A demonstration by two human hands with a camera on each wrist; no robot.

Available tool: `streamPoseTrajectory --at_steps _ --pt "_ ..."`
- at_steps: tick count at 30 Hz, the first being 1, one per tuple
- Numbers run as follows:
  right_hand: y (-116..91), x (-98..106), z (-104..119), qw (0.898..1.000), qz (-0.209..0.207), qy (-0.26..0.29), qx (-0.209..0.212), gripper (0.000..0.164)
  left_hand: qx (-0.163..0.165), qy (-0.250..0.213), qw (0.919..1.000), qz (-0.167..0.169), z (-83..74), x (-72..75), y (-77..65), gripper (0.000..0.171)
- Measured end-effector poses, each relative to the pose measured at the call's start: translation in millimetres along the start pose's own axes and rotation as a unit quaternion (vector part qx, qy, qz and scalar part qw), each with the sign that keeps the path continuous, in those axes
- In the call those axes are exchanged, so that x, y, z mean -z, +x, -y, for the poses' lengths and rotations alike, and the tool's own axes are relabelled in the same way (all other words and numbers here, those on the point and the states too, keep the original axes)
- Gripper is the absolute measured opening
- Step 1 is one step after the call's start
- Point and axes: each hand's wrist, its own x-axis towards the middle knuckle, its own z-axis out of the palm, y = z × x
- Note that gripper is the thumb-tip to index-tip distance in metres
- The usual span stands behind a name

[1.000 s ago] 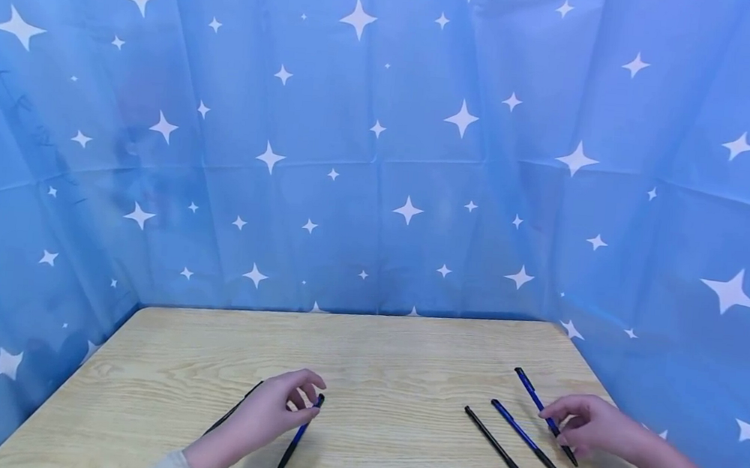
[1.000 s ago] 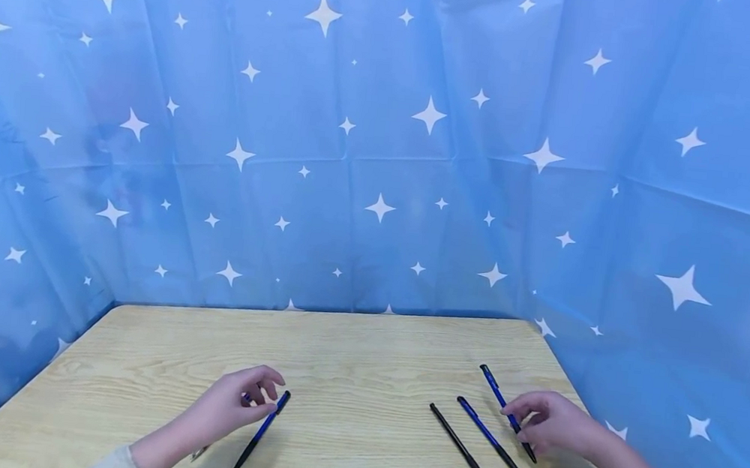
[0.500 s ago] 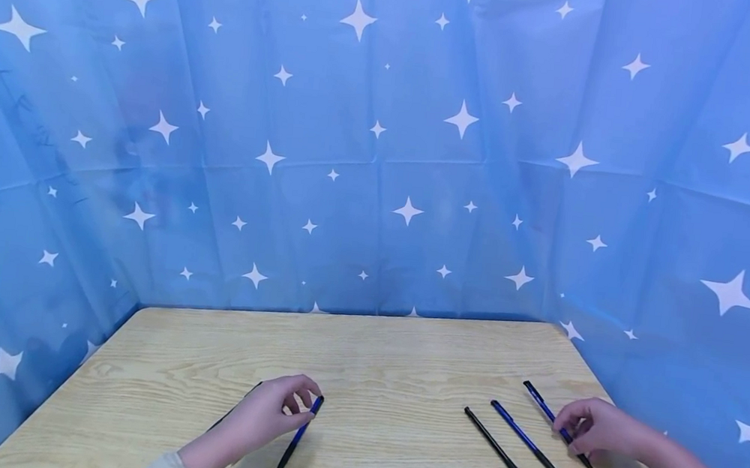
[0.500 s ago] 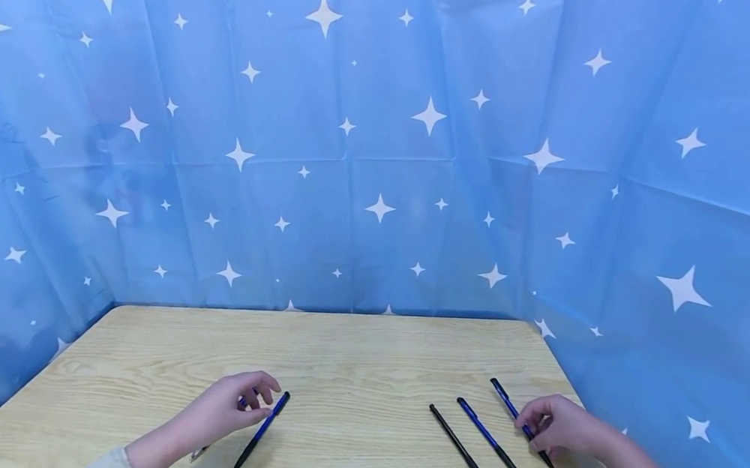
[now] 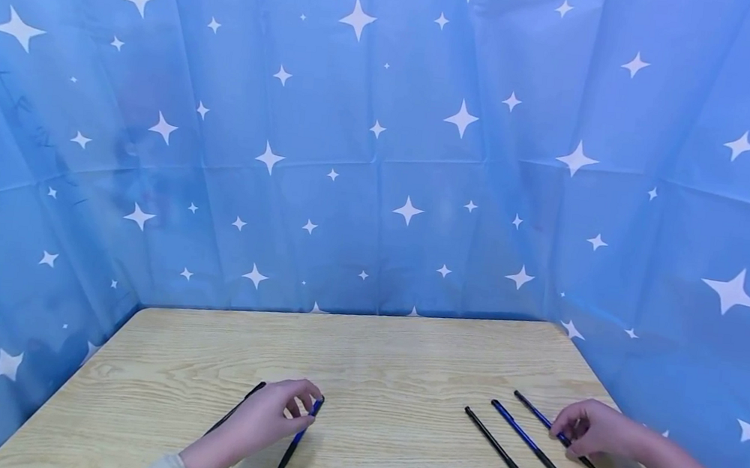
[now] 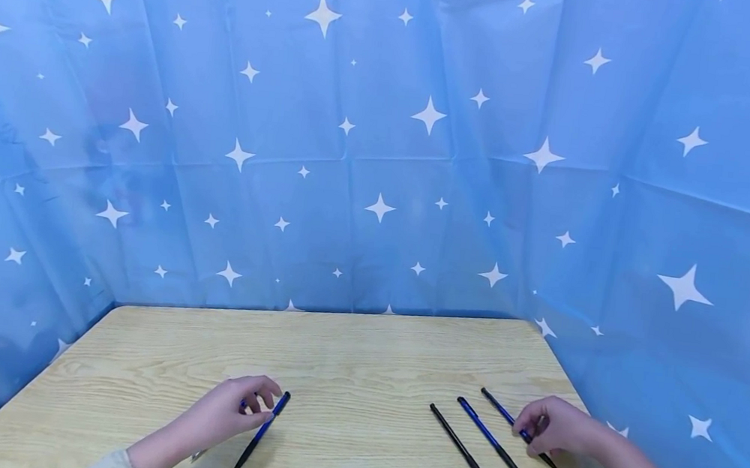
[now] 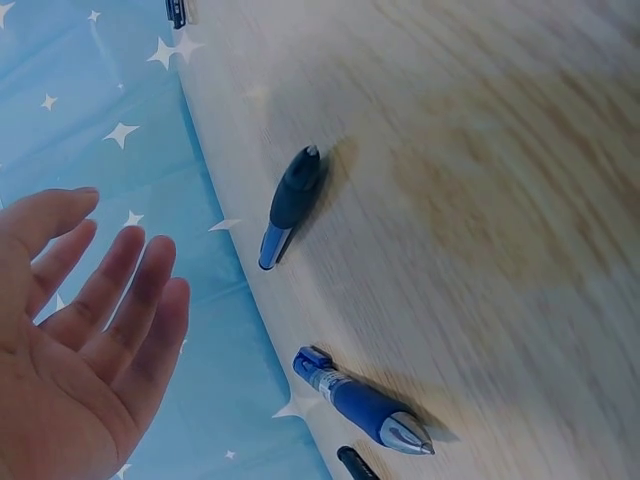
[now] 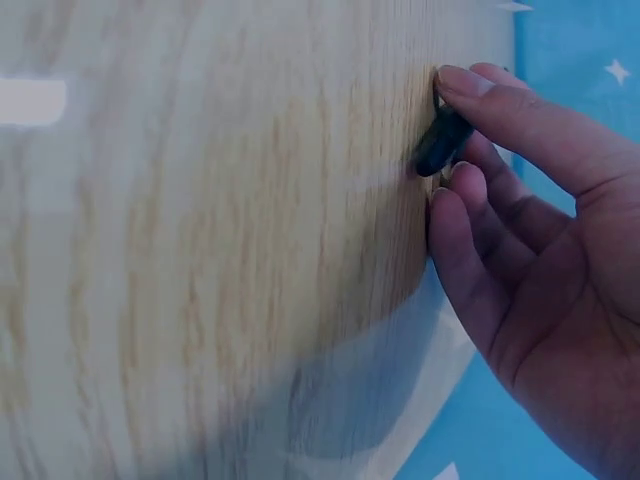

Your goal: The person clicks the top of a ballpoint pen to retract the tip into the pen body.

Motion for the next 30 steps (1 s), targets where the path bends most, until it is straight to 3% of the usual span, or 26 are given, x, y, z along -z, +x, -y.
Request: streamPoseTrajectory --at_steps 7,14,22,30 --pt "-1 2 2 0.999 -0.014 -0.027 0.043 0.022 -0.004 0.011 0.9999 0.007 -2.1 -0.2 2.8 0.022" --pt "4 -2 19 0.999 -0.025 -0.044 0.010 0.028 -0.018 0.013 0.9996 0.016 -9.0 -5.3 14.0 0.023" --pt "17 -19 33 0.999 0.007 -0.012 0.035 0.030 -0.053 0.015 0.9982 0.025 -19.6 -18.2 26.6 0.025" --pt "25 -28 33 0.999 0.019 0.017 0.039 0.035 -0.046 0.010 0.9979 0.043 -30.3 -27.0 34.7 0.025"
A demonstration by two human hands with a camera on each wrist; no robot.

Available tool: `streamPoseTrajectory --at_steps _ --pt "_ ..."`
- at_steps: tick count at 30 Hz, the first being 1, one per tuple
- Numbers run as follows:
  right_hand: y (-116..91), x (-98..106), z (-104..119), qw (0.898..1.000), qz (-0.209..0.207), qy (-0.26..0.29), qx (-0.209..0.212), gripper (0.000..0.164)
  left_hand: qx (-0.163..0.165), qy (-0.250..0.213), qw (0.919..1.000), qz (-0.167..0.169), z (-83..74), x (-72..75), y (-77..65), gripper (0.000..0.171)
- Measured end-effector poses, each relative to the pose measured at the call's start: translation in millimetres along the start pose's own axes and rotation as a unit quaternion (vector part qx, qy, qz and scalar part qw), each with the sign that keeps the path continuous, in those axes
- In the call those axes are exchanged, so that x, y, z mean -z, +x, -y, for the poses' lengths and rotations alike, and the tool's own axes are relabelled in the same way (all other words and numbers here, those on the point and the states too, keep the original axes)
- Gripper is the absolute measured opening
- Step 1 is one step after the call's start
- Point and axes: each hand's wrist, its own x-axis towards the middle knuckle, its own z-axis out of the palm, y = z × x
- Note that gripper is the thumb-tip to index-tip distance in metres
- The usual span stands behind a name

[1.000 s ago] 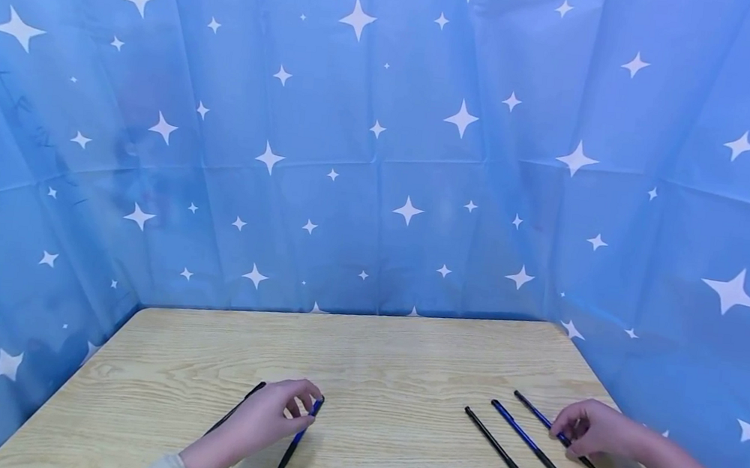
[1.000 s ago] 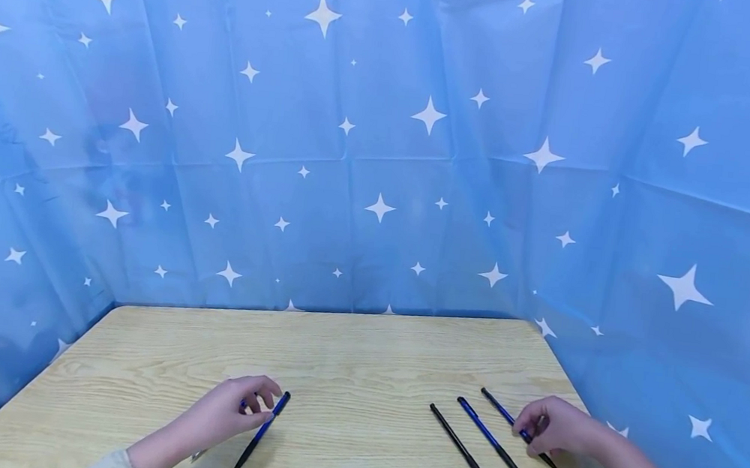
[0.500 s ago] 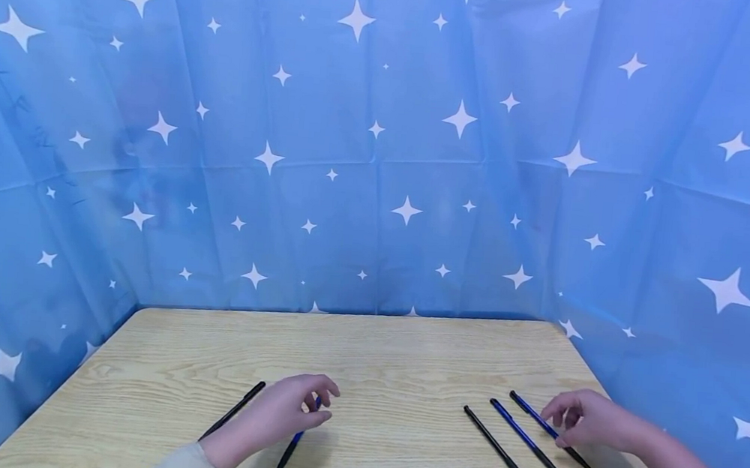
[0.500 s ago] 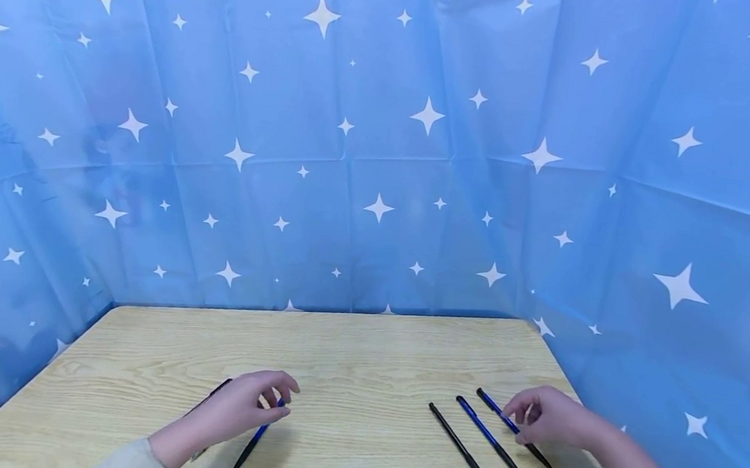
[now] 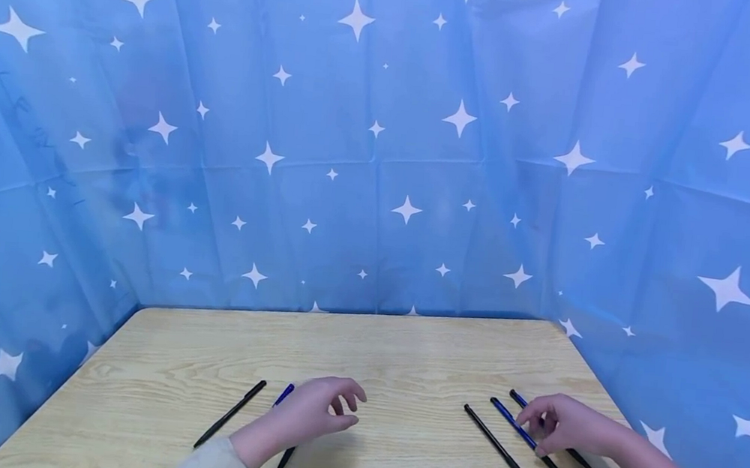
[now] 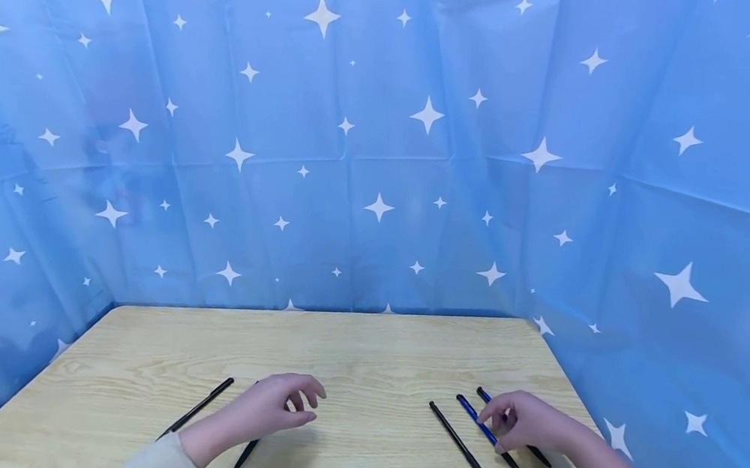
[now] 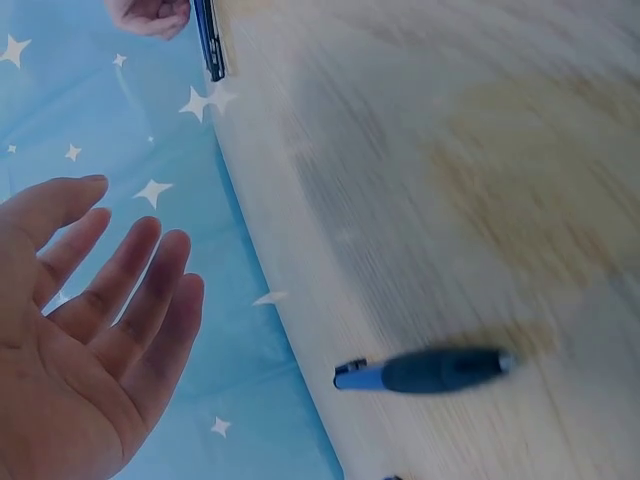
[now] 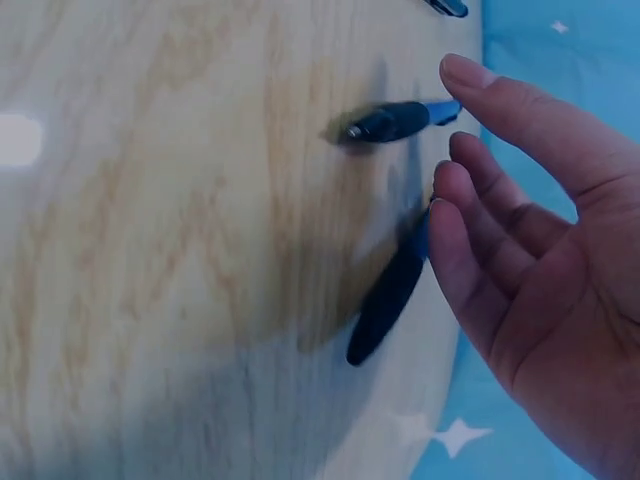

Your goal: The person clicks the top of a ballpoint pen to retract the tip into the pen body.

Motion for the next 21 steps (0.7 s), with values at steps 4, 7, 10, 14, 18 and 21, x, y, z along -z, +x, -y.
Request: streamPoseTrajectory --at_steps 4,7,10,14,18,21 --pt "2 -4 2 1.000 -0.006 -0.014 -0.012 0.038 -0.009 -0.005 0.9999 0.008 -4.4 -3.5 4.5 0.025" --pt "4 -7 3 0.999 -0.008 -0.035 -0.025 0.038 -0.012 -0.010 0.9998 0.011 -6.3 -5.8 6.0 0.025" --pt "7 -9 4 0.998 -0.004 -0.050 -0.037 0.036 -0.010 -0.021 0.9996 0.017 -7.9 -6.9 6.3 0.025" --pt "10 -11 2 0.997 -0.002 -0.066 -0.041 0.035 -0.006 -0.031 0.9992 0.023 -8.8 -7.9 6.7 0.024" --pt "12 -12 1 0.996 -0.002 -0.077 -0.035 0.034 -0.002 -0.032 0.9992 0.024 -9.8 -7.9 6.4 0.023" --pt "13 -12 2 0.996 -0.001 -0.080 -0.035 0.034 -0.002 -0.031 0.9992 0.024 -10.3 -7.7 6.7 0.023"
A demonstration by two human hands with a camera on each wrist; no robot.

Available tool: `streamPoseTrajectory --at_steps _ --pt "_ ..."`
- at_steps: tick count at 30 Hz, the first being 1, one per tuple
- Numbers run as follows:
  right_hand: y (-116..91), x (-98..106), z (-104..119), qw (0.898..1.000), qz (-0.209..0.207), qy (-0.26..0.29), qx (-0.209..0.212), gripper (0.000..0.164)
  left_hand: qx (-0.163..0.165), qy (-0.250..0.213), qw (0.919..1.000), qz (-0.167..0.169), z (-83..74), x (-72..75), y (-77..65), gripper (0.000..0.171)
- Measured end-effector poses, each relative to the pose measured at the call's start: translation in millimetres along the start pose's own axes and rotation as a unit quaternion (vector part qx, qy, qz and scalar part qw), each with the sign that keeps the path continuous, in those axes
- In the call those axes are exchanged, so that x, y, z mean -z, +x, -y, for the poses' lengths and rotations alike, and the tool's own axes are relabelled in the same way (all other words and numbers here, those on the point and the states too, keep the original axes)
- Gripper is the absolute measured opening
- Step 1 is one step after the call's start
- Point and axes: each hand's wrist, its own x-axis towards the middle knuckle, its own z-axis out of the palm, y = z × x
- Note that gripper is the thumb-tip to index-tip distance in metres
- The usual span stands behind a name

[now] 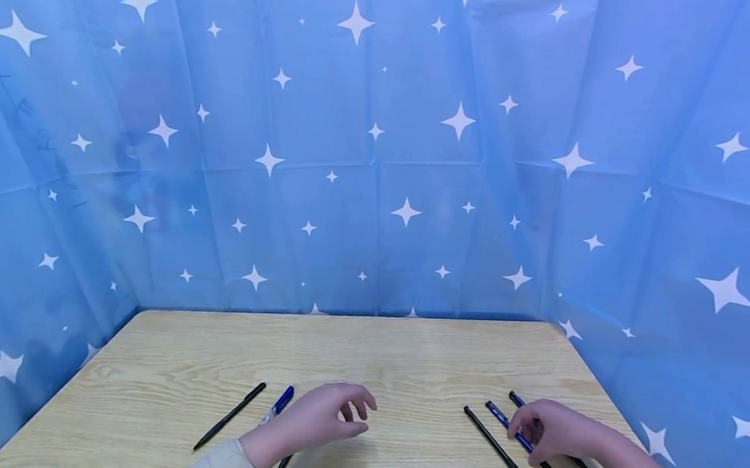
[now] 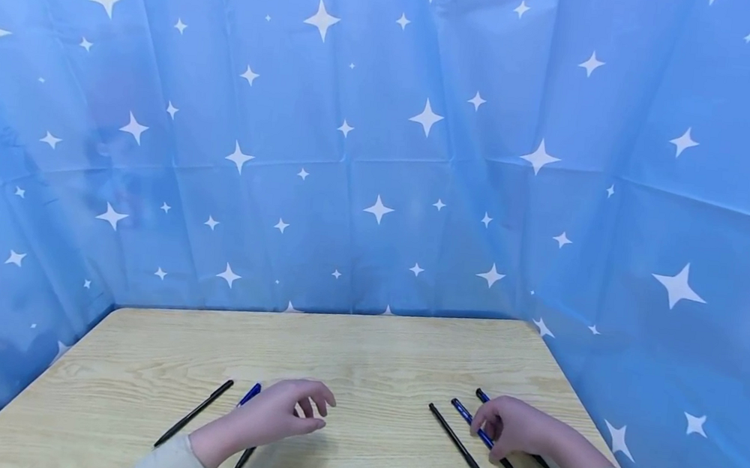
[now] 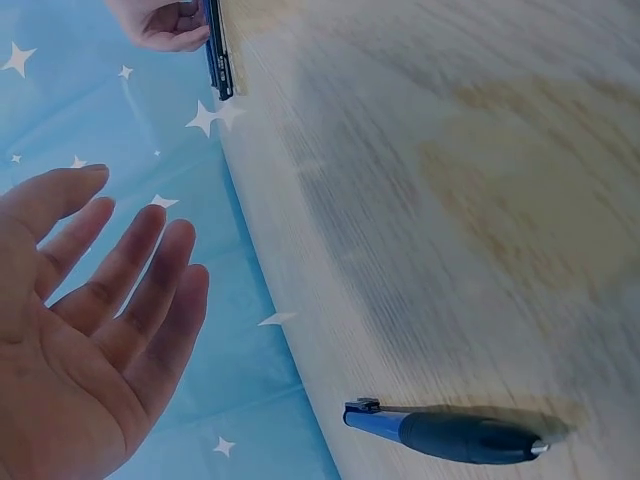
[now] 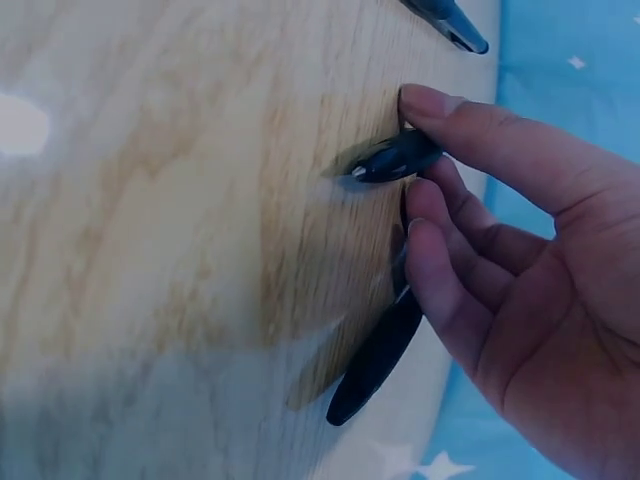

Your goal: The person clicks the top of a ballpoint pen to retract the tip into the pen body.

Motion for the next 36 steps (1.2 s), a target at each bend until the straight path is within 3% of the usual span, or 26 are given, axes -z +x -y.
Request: streamPoseTrajectory --at_steps 7,15,24,36 --pt "0 0 6 0.999 0.001 0.010 -0.037 0.035 -0.007 -0.006 0.9999 0.007 -1.0 0.0 1.8 0.022" --pt "0 4 10 0.999 0.001 0.014 -0.047 0.039 -0.012 -0.005 0.9999 0.004 -4.6 1.0 3.9 0.021" --pt "7 17 32 0.999 -0.025 0.029 -0.030 0.037 -0.025 0.008 0.9995 -0.017 -13.0 11.3 10.3 0.022" --pt "30 2 61 0.999 -0.025 0.020 0.006 0.035 -0.032 0.004 0.9985 -0.043 -24.0 17.9 25.5 0.027"
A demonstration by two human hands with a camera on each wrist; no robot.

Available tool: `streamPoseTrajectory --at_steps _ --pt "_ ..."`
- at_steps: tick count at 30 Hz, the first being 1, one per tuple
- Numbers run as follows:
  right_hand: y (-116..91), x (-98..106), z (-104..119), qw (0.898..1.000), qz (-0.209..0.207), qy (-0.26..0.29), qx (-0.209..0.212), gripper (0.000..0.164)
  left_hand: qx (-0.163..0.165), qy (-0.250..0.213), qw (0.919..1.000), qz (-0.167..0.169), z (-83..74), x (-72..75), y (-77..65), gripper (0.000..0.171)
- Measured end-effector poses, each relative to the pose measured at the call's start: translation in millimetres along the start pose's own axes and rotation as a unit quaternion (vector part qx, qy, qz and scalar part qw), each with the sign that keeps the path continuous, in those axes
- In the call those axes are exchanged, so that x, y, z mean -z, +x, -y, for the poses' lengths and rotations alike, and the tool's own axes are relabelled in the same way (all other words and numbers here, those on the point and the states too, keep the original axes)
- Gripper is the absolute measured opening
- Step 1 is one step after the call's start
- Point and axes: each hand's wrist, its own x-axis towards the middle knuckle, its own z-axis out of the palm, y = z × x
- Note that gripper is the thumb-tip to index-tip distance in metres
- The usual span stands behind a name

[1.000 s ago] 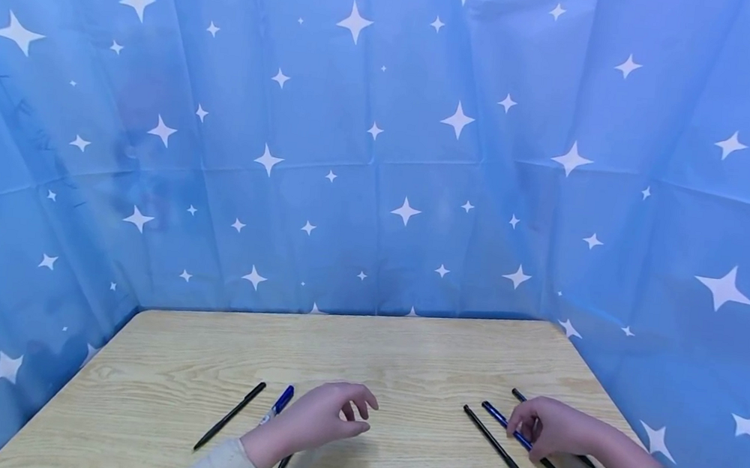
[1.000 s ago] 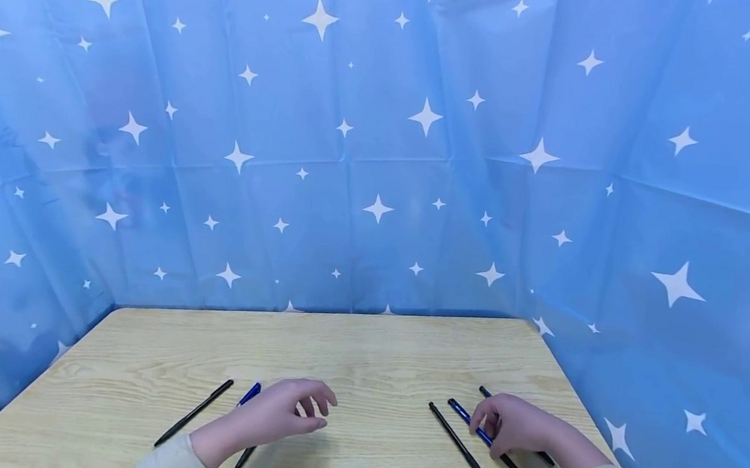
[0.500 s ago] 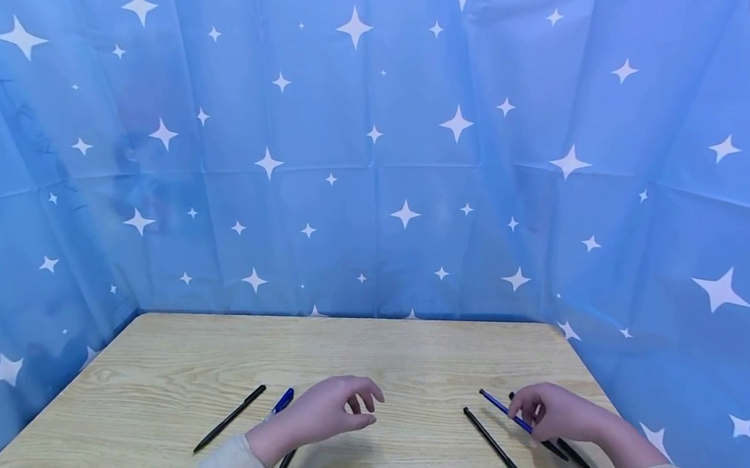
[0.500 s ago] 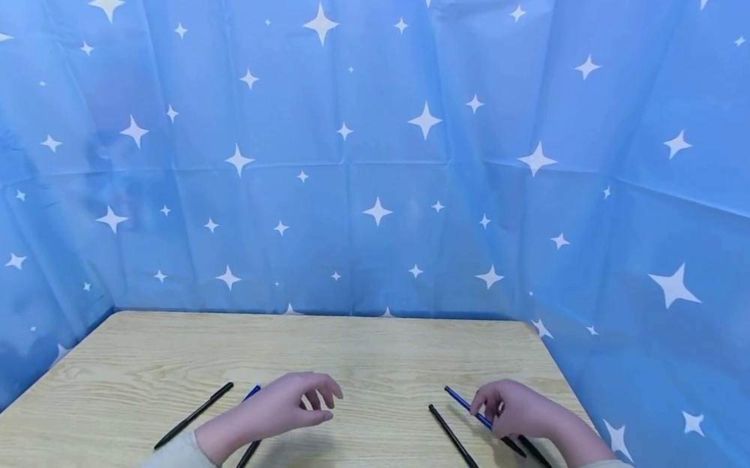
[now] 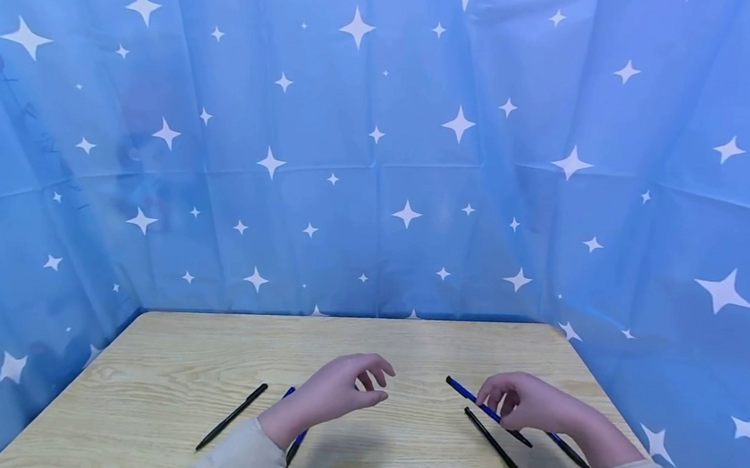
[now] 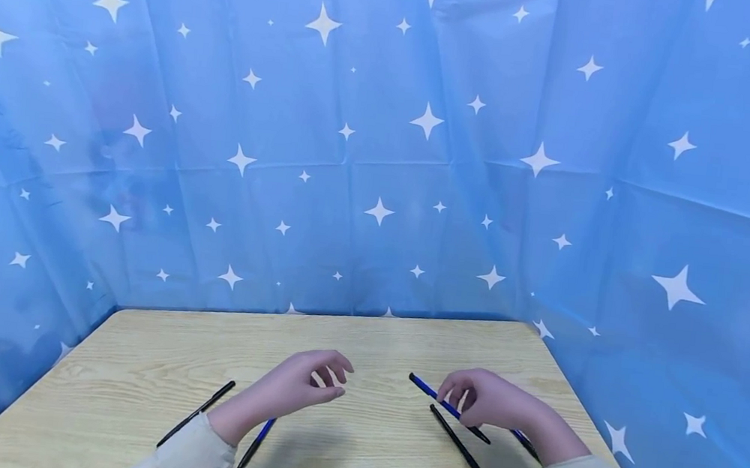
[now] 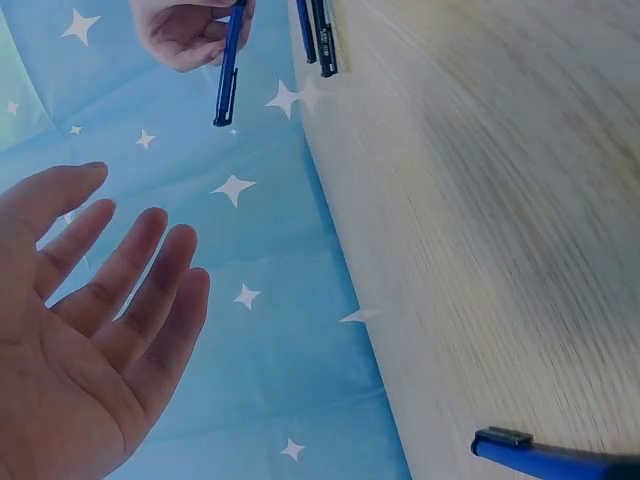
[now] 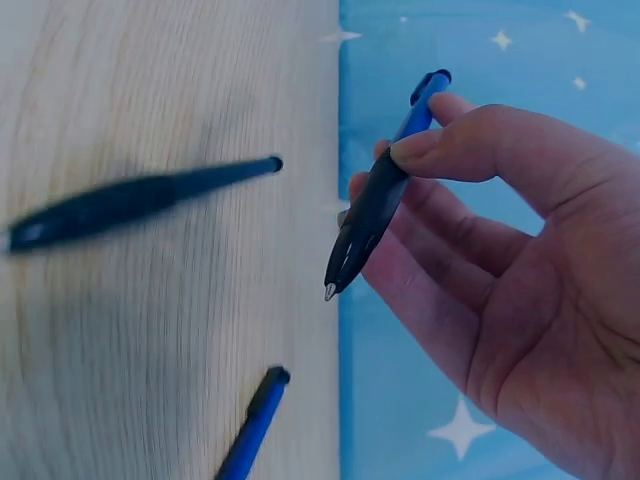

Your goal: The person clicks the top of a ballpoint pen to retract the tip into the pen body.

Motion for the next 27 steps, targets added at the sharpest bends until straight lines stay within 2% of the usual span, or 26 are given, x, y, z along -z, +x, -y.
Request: streamPoseTrajectory --at_steps 11,16,23,27 --pt "15 -16 11 0.998 -0.012 0.034 0.057 0.032 -0.004 -0.015 0.9996 -0.025 -7.1 -6.5 12.2 0.042" --pt "21 -24 18 0.997 -0.027 0.043 0.064 0.030 0.000 -0.027 0.9990 -0.034 -10.8 -9.6 17.3 0.048" --pt "31 -32 31 0.996 -0.048 0.044 0.065 0.028 0.011 -0.085 0.9947 -0.055 -15.6 -11.2 21.0 0.060" --pt "36 -36 36 0.994 -0.061 0.059 0.075 0.027 0.012 -0.102 0.9924 -0.068 -17.2 -13.0 21.0 0.057"
